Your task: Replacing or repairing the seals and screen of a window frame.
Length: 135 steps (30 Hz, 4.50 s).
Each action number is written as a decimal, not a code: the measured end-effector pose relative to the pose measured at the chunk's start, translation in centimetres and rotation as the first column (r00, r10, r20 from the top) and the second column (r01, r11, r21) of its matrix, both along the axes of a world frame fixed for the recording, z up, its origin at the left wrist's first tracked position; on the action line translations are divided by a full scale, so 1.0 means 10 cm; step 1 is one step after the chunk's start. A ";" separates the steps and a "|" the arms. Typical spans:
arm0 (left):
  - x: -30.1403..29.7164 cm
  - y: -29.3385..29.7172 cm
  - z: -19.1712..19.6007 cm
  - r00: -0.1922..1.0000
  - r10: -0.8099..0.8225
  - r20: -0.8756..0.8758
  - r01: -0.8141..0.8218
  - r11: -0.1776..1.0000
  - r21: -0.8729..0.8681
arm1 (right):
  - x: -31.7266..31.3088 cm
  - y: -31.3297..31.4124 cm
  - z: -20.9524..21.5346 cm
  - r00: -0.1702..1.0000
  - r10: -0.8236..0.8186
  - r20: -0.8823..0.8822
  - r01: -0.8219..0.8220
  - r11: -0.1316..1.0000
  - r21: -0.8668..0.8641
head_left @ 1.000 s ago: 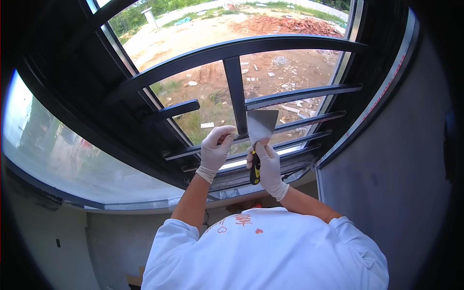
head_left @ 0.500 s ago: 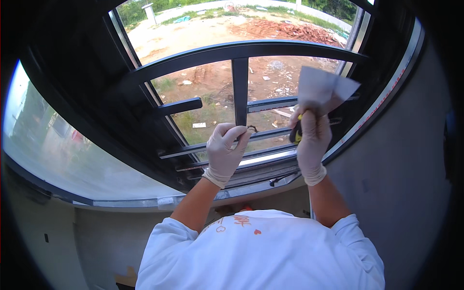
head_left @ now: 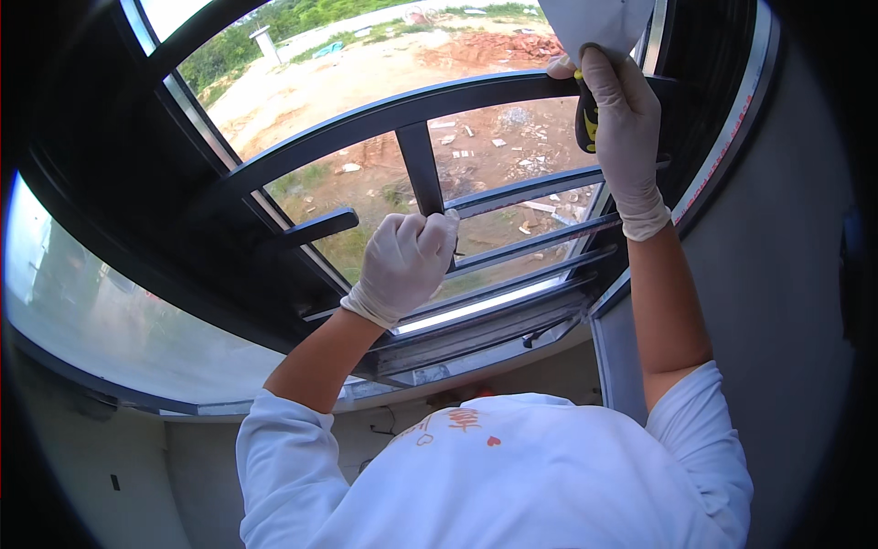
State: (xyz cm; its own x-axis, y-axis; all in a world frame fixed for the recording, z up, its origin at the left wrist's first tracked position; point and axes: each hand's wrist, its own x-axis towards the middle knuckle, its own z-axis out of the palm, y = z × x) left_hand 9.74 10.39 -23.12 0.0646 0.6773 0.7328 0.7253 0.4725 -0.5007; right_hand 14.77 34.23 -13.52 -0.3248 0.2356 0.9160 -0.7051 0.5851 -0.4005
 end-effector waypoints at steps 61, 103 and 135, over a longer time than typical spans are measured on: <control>0.24 0.15 -0.23 0.970 0.117 0.215 -0.183 0.931 0.317 | -0.04 0.13 -0.11 0.995 -0.036 0.092 0.044 0.996 -0.078; 0.07 0.10 0.33 0.965 -0.004 -0.262 -0.124 0.875 -0.468 | 0.09 -0.02 0.01 0.990 0.097 0.102 -0.083 0.988 -0.132; 0.06 -0.07 0.02 0.994 0.104 0.028 -0.098 0.979 -0.177 | 0.07 -0.04 -0.03 0.994 0.106 0.040 -0.100 0.986 -0.134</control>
State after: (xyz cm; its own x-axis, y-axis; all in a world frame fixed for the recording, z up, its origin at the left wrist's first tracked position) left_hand 10.37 9.68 -22.96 -0.0356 0.7968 0.6032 0.6979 0.4518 -0.5557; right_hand 15.48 33.87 -13.79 -0.3957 0.3163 0.8622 -0.7375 0.4501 -0.5036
